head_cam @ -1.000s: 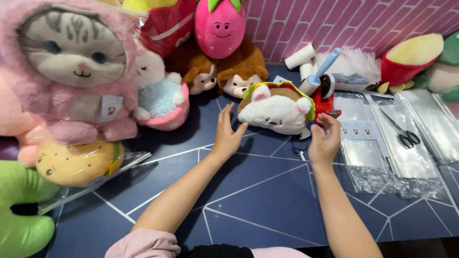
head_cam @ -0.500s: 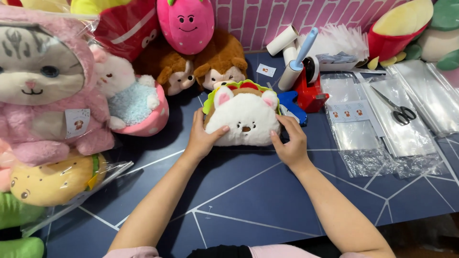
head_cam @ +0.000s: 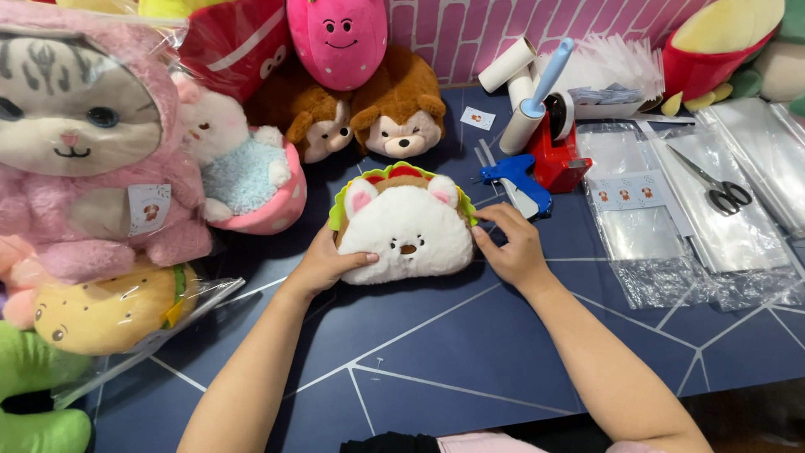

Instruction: Cleaning a plush toy with a lint roller on a desk surrounded by other toys.

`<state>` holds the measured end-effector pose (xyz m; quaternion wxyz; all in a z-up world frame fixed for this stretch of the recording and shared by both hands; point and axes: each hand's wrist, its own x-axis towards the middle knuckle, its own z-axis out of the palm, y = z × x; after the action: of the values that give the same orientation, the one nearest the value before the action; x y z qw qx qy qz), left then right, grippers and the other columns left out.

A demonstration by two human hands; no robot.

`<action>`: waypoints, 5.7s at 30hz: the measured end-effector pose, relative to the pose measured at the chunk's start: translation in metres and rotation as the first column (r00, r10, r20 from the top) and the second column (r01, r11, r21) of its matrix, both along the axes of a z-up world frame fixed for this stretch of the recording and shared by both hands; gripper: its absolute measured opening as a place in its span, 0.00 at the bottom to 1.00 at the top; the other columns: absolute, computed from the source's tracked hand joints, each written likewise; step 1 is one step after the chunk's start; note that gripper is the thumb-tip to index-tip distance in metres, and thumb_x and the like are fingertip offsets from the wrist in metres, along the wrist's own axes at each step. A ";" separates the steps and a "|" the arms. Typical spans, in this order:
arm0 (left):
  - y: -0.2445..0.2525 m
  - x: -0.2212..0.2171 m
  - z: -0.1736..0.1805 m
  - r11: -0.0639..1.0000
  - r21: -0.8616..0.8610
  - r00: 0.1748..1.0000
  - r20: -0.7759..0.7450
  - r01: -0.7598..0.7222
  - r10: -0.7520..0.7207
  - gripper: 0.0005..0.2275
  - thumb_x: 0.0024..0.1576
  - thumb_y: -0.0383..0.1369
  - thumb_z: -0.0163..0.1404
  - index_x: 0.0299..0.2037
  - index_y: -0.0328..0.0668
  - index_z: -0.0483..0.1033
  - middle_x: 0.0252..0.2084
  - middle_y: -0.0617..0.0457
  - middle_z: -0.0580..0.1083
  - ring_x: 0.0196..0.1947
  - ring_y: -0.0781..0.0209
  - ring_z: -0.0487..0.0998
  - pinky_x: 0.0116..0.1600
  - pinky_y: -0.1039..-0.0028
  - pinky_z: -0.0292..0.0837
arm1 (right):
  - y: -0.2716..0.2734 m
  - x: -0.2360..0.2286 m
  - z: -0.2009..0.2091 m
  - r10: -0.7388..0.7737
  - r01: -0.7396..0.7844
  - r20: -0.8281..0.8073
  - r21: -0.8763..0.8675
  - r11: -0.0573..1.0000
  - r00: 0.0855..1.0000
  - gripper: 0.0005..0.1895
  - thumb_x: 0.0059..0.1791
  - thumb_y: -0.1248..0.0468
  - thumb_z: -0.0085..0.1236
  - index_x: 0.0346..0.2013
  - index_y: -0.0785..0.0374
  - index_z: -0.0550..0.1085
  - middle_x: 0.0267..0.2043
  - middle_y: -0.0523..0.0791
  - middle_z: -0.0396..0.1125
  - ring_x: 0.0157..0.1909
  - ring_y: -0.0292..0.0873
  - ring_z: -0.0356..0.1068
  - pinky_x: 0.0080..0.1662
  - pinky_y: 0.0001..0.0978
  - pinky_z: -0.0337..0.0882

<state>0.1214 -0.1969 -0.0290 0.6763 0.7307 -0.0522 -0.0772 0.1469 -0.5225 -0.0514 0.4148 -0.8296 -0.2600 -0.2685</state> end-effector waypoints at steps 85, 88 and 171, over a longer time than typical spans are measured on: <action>0.008 0.017 -0.003 0.938 -0.333 0.959 -0.285 -0.093 -0.006 0.22 0.64 0.46 0.37 0.59 0.39 0.73 0.54 0.50 0.78 0.50 0.65 0.77 0.55 0.76 0.70 | 0.029 -0.093 0.050 0.309 -0.318 -0.094 -0.427 0.846 0.947 0.20 0.53 0.66 0.55 0.61 0.51 0.73 0.32 0.42 0.64 0.22 0.42 0.57 0.25 0.33 0.54; 0.011 0.016 -0.006 0.962 -0.267 0.986 -0.168 -0.058 0.012 0.20 0.66 0.44 0.35 0.57 0.41 0.74 0.54 0.53 0.77 0.50 0.69 0.75 0.56 0.77 0.68 | 0.016 -0.084 0.048 0.238 -0.238 -0.039 -0.307 0.922 0.971 0.16 0.54 0.68 0.55 0.57 0.61 0.74 0.36 0.48 0.69 0.28 0.45 0.65 0.32 0.34 0.62; 0.017 0.024 -0.043 0.795 -0.474 0.916 -0.314 -0.379 0.250 0.20 0.67 0.44 0.42 0.61 0.37 0.71 0.51 0.43 0.76 0.49 0.54 0.80 0.53 0.61 0.80 | 0.021 -0.077 0.020 -0.128 -0.103 -0.336 -0.591 0.800 0.933 0.16 0.55 0.47 0.42 0.49 0.48 0.72 0.26 0.46 0.74 0.31 0.53 0.77 0.34 0.42 0.76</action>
<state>0.1453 -0.1800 -0.0715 0.8544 0.5015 0.1323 -0.0318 0.0699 -0.5013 -0.0310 0.1696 -0.9542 -0.2456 -0.0191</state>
